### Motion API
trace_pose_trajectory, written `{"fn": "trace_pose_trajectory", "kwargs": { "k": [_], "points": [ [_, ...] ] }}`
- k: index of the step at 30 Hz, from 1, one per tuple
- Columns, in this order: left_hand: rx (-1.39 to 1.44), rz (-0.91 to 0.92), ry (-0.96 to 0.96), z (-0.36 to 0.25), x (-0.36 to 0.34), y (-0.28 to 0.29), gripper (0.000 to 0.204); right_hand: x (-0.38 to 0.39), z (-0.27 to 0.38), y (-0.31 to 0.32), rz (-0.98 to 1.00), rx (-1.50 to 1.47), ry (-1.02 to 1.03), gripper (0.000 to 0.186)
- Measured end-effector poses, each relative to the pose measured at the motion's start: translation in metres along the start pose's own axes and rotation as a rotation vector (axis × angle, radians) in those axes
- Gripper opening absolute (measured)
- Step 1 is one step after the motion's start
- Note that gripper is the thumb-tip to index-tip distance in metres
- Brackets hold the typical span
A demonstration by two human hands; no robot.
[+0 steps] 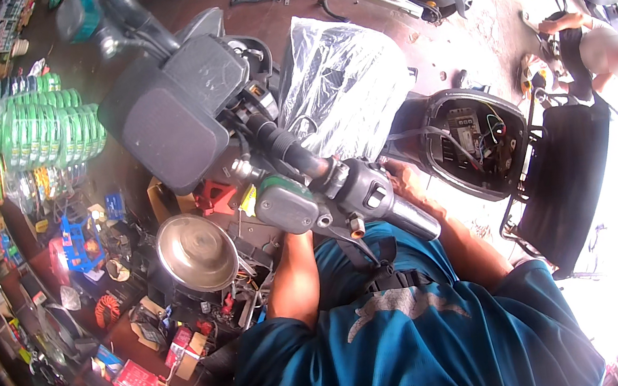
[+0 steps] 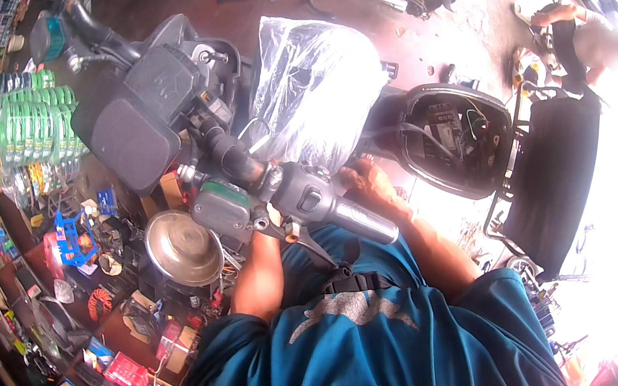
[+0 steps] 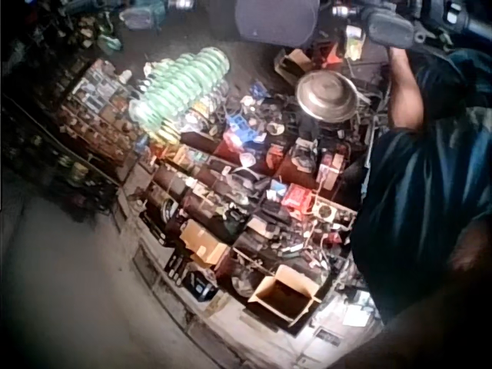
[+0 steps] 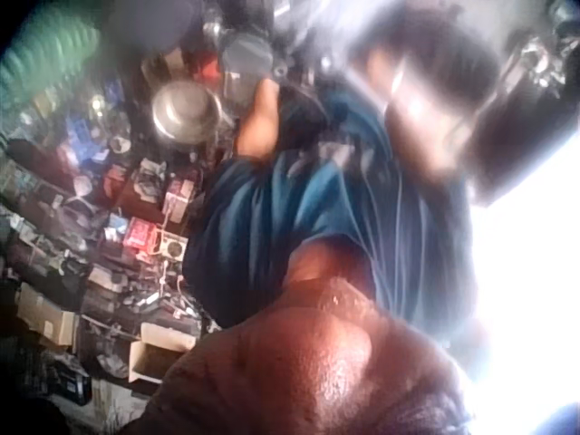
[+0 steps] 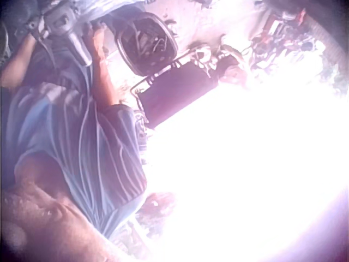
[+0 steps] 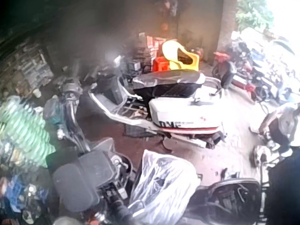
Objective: The person connects electrical wires within the seat compartment of a scooter, handles a plastic-wrapped seat, and maneuvers the vehicle within a workshop.
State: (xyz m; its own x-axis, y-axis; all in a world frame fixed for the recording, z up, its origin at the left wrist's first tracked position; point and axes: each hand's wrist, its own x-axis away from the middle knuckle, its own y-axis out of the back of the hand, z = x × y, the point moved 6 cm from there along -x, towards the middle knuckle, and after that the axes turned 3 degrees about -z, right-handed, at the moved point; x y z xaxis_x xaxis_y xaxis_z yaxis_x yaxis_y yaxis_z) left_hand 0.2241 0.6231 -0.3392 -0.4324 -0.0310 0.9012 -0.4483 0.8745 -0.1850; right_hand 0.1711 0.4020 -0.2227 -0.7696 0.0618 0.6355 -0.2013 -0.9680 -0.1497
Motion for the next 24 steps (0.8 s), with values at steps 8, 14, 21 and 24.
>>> {"fn": "trace_pose_trajectory", "kwargs": {
  "k": [8,14,21,24],
  "points": [
    [-0.067,-0.006,-0.016,0.001,0.01,-0.001,0.064,-0.034,-0.032,0.008,-0.254,0.19,-0.31,0.086],
    [-0.112,-0.073,-0.061,-0.015,0.026,0.015,0.069,-0.031,-0.021,-0.013,-0.273,-0.315,-0.312,0.094],
    [-0.148,-0.104,-0.108,-0.027,0.037,0.018,0.074,-0.059,-0.002,0.028,-0.798,0.325,0.174,0.073],
    [-0.154,-0.118,-0.113,-0.029,0.033,0.013,0.076,-0.071,0.046,0.058,-0.934,0.399,0.365,0.075]
  ]
}}
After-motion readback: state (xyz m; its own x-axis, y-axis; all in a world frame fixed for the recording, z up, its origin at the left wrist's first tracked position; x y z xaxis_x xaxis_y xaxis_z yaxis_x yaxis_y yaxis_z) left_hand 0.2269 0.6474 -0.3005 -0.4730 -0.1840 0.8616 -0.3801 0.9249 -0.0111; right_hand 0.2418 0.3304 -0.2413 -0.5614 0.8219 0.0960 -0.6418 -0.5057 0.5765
